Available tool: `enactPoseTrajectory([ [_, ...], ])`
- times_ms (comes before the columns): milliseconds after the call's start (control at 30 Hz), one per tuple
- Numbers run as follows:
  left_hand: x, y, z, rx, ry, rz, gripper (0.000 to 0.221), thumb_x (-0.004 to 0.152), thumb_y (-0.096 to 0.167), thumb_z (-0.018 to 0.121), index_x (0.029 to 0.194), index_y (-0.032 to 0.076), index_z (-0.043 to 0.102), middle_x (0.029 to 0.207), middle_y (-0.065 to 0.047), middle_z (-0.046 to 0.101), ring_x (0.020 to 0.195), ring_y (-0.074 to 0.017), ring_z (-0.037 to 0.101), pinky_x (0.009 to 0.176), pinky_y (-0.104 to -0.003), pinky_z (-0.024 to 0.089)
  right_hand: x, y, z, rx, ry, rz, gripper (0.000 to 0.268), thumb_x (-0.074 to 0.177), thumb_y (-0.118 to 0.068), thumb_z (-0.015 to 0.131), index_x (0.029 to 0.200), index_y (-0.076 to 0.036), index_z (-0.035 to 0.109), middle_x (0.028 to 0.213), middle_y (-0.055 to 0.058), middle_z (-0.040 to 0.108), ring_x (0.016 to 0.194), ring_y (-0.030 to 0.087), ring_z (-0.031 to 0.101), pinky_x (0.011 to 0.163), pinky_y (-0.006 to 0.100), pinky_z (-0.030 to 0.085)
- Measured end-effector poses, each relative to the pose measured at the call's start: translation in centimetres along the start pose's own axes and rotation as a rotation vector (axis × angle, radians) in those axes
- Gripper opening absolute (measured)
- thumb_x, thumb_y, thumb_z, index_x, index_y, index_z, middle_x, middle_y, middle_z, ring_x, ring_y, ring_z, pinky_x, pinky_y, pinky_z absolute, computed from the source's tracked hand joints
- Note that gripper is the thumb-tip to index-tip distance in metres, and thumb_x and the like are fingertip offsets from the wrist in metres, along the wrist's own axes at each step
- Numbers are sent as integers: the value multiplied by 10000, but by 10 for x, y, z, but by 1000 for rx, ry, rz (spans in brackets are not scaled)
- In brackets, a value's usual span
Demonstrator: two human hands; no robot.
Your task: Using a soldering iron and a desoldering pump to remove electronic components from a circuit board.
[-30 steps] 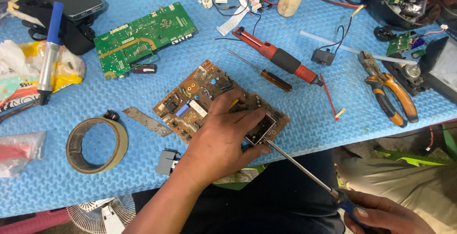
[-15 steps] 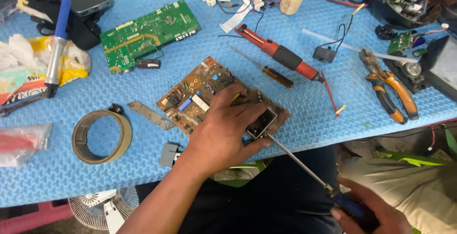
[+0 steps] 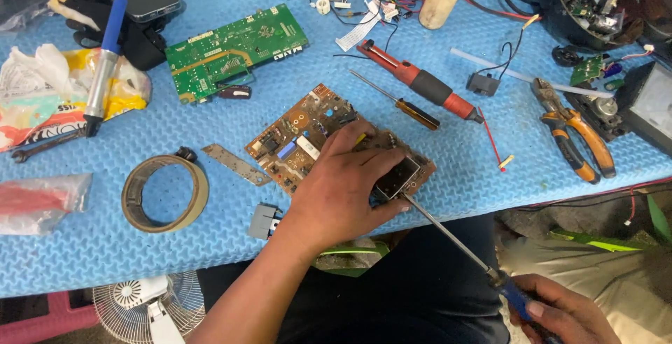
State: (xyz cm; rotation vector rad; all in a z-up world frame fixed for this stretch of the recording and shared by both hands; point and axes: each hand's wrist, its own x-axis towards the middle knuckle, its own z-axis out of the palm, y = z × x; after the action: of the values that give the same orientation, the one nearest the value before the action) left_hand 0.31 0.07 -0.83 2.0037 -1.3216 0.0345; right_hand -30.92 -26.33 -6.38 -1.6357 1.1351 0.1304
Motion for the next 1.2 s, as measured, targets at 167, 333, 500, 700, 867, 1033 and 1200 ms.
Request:
enactPoseTrajectory([
  [167,-2,-1,3,13,-26,-17,697,795,422,843,1367,92,623,1198,-100,764,1431,-407,376,1050,-594,405,-15,-3,14,132,186,-255,378,687,310,788,1034,165,754,1084,231,736,1002,296,689,985,318,508],
  [333,-2,0,3,31,-11,-6,718,788,436,845,1380,100,620,1215,-56,766,1411,-381,393,1059,-582,409,-3,-4,-2,225,-37,16,366,938,-15,644,1218,172,789,627,406,587,466,386,426,466,420,286],
  [500,-2,0,2,44,5,10,720,760,428,863,1362,108,632,1156,-85,764,1386,-355,414,1027,-577,425,-25,-35,16,-9,173,-180,512,721,213,780,1216,85,806,1251,172,801,1160,220,683,1110,282,431],
  [700,-1,0,2,55,12,11,750,795,436,851,1423,125,585,1155,-98,760,1412,-397,408,1066,-613,398,7,15,-6,362,-174,103,538,942,-150,561,1242,243,774,734,496,653,476,409,436,469,387,256],
  [867,-3,1,2,61,2,9,775,791,446,861,1441,136,572,1224,-123,748,1436,-391,387,1082,-602,396,-26,-32,18,77,184,-35,538,782,246,781,1300,98,781,1077,246,713,547,449,576,561,469,464],
  [1033,-2,-1,2,78,14,18,776,799,456,860,1446,146,563,1193,-89,756,1424,-383,399,1046,-604,408,9,26,-12,213,-112,-146,483,892,-75,643,1330,87,770,688,339,668,446,363,539,406,388,332],
  [1200,-5,-1,4,90,-33,-6,827,822,481,839,1510,181,492,1271,-88,743,1454,-403,372,1049,-607,396,-25,-13,17,27,211,-243,466,723,201,824,1175,94,790,858,245,737,463,357,595,498,381,469],
])
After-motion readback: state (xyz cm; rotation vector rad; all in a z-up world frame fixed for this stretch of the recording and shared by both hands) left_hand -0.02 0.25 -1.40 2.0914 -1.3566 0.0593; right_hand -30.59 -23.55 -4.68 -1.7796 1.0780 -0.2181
